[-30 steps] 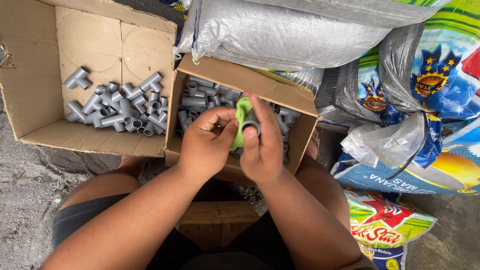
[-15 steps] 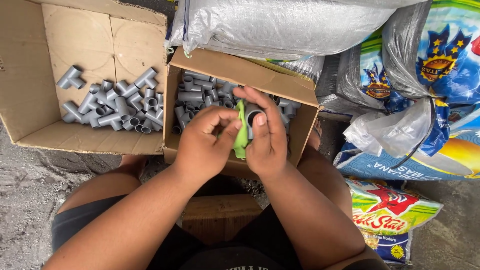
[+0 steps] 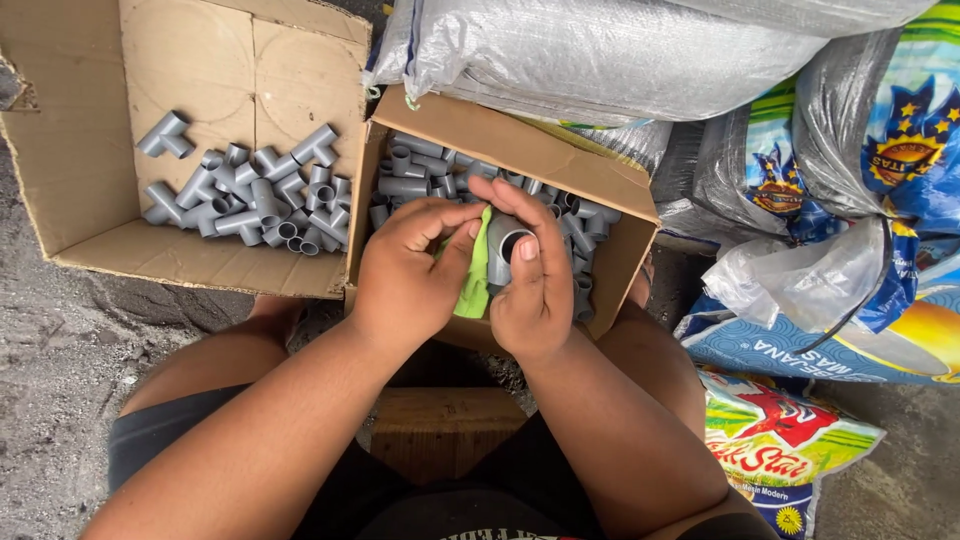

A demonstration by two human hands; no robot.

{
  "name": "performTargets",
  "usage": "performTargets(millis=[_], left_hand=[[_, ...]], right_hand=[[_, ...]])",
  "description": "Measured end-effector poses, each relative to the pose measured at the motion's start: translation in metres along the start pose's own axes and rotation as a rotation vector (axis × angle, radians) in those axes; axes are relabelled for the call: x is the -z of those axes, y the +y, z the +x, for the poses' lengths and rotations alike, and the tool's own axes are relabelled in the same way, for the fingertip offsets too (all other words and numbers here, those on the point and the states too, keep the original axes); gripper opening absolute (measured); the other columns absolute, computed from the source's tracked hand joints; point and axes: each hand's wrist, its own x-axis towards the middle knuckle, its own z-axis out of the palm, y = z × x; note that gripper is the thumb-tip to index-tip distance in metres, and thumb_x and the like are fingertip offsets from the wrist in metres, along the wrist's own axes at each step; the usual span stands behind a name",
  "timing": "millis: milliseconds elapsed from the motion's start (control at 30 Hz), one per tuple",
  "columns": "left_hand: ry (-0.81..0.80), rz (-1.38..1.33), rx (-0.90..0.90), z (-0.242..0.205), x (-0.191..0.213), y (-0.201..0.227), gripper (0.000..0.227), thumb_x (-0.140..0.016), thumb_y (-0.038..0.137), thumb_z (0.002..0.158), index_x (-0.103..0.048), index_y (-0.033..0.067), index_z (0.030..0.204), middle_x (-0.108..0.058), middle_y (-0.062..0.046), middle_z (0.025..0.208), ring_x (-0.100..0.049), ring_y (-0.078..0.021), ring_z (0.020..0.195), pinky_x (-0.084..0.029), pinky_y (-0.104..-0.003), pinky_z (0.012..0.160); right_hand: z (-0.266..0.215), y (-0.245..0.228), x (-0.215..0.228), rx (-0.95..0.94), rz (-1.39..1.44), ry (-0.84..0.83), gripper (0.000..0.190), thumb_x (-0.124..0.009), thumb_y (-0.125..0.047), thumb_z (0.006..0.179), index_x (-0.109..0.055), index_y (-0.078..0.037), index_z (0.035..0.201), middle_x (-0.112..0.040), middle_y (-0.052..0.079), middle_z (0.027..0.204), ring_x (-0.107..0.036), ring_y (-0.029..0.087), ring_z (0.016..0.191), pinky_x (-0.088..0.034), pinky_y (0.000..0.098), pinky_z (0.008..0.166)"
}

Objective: Cleaning PVC pipe T-joints by wiping them with a cloth and moving them between boxes.

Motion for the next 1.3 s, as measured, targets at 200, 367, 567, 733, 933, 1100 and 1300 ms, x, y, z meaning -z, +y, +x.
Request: performTargets(millis=[200,367,567,733,933,1100,1300], left_hand=[[-0.051,-0.022,-0.049,-0.010,-0.014,0.002,0.014,-0.076,0.002,0.090,-0.080,0.0077,0.103,-0.075,-0.013,0.089,-0.076,-0.0313,0.084,-0.061,-0.040,0.076],[-0.011,0.013,-0.014,-0.004,-0.012,-0.004,0.012,-0.070,0.002,0.094,-0.078,0.0047,0.103,-0.073,-0.015,0.088,-0.074,-0.0322,0.084,-0.059,-0.041,0.076],[-0.037,0.039,-0.044,-0.013,-0.024,-0.003,0.011,-0.072,0.005,0.093,-0.078,0.0060,0.102,-0.074,-0.015,0.088,-0.075,-0.0352,0.085,-0.060,-0.042,0.075],[-0.071,0.127,-0.133,-0.002,-0.019,-0.005,0.010,-0.072,0.003,0.093,-0.078,0.0052,0.100,-0.074,-0.015,0.088,-0.075,-0.0362,0.085,-0.060,-0.041,0.074],[0.034,0.242,-0.268,0.011,-0.017,-0.016,0.009,-0.069,0.002,0.097,-0.075,0.0011,0.104,-0.069,-0.016,0.090,-0.072,-0.0369,0.085,-0.059,-0.041,0.072],[-0.003,0.149,-0.292,0.003,-0.023,-0.007,0.016,-0.068,-0.004,0.094,-0.075,0.0013,0.107,-0.071,-0.020,0.096,-0.072,-0.0403,0.089,-0.059,-0.044,0.075],[-0.015,0.128,-0.341,0.001,-0.024,-0.014,0.021,-0.067,-0.001,0.096,-0.078,0.0067,0.113,-0.074,-0.011,0.106,-0.071,-0.0333,0.100,-0.058,-0.041,0.084]], right_hand=[[0.008,0.029,0.011,-0.054,0.000,-0.019,0.047,-0.030,-0.026,0.113,-0.050,0.007,0.140,-0.065,0.028,0.128,-0.065,0.034,0.118,-0.053,0.0461,0.104],[0.004,0.005,0.007,-0.057,0.009,0.042,0.050,-0.031,-0.031,0.112,-0.051,0.005,0.140,-0.067,0.026,0.128,-0.065,0.027,0.116,-0.053,0.0428,0.106],[0.011,0.026,0.020,-0.224,0.276,0.097,0.055,-0.033,-0.038,0.112,-0.049,0.005,0.141,-0.067,0.030,0.125,-0.066,0.036,0.118,-0.056,0.0498,0.102],[0.011,0.030,0.024,-0.410,0.541,0.172,0.055,-0.036,-0.041,0.110,-0.052,0.003,0.139,-0.068,0.032,0.122,-0.068,0.040,0.115,-0.057,0.0524,0.098],[0.001,0.041,0.036,-0.638,0.433,0.056,0.056,-0.043,-0.043,0.106,-0.052,-0.004,0.145,-0.069,0.019,0.124,-0.067,0.020,0.100,-0.057,0.0293,0.082],[0.011,0.031,0.032,-0.595,0.409,0.021,0.054,-0.049,-0.038,0.107,-0.045,-0.003,0.148,-0.063,0.025,0.133,-0.066,0.024,0.109,-0.056,0.0359,0.089],[0.005,0.046,0.042,-0.698,0.520,0.056,0.050,-0.048,-0.034,0.108,-0.049,-0.002,0.146,-0.063,0.018,0.119,-0.060,0.019,0.098,-0.052,0.0304,0.089]])
